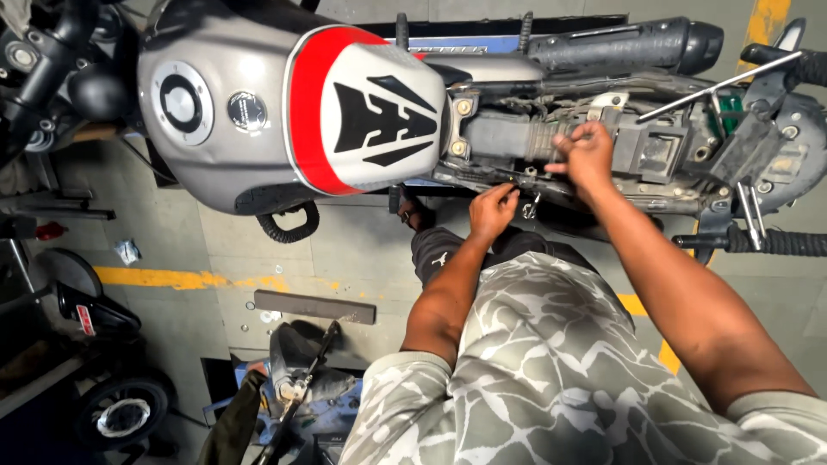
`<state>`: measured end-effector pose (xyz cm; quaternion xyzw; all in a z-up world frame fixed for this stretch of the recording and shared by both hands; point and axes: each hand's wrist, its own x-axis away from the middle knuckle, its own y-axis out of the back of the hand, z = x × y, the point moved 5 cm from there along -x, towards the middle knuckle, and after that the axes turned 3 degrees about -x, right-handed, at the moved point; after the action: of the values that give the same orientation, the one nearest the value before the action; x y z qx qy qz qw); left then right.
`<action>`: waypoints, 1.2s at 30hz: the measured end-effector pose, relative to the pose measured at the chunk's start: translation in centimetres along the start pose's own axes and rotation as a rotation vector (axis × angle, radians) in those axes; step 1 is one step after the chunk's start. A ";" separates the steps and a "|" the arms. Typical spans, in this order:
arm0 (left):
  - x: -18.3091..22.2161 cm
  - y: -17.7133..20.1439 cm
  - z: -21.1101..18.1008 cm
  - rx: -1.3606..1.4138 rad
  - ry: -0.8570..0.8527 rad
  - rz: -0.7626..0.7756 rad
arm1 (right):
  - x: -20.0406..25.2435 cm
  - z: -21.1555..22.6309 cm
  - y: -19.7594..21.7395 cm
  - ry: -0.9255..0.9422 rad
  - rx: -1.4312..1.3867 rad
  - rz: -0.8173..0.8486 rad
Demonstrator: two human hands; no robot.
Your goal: The person works on a motorcycle on a service lift, using a green-handled tool to loosen fasteners around the air filter housing under the seat area. They pull the pleated air filter out of its frame, carry it across the workshop, and then blow dust off the filter element using a compressed air gun.
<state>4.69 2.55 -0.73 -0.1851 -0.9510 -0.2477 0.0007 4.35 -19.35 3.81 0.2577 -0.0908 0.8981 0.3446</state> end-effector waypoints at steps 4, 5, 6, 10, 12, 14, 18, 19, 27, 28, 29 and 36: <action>0.4 1.1 -0.6 0.001 0.033 0.035 | -1.7 0.2 0.7 -0.001 0.028 0.007; 0.6 1.5 -1.0 0.029 0.037 0.063 | -1.5 -0.1 1.0 0.007 0.043 0.008; 0.8 1.9 -1.4 0.057 0.041 0.091 | -1.4 -0.4 1.2 0.015 0.057 0.009; 1.6 3.4 -0.6 0.027 0.092 0.140 | 0.8 -0.4 2.2 0.072 0.040 0.021; 1.8 4.8 -0.8 0.067 0.042 0.072 | 1.0 -1.0 4.6 0.132 0.018 -0.015; 1.6 5.1 0.3 0.042 0.031 0.069 | -0.2 -0.1 5.1 0.159 0.009 -0.018; 1.6 5.8 0.8 0.023 0.100 0.109 | 0.7 0.8 5.4 0.177 -0.012 0.013; 1.3 5.8 0.9 0.021 0.093 0.107 | 0.6 1.2 5.4 0.183 -0.017 0.013; 0.9 7.1 0.9 0.047 0.240 0.103 | 3.5 4.3 7.0 0.356 -0.158 0.041; 1.1 7.2 0.9 0.045 0.239 0.100 | 4.0 5.6 6.9 0.357 -0.159 0.043; 1.0 7.2 1.0 0.054 0.244 0.101 | 4.2 7.0 6.9 0.365 -0.193 0.029; 1.5 7.2 5.0 0.214 0.301 0.081 | 5.0 13.7 7.4 0.206 -0.308 -0.083</action>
<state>6.32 11.25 -1.60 -0.1829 -0.9529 -0.1696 0.1725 1.74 -26.68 18.19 0.1119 -0.1807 0.8803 0.4241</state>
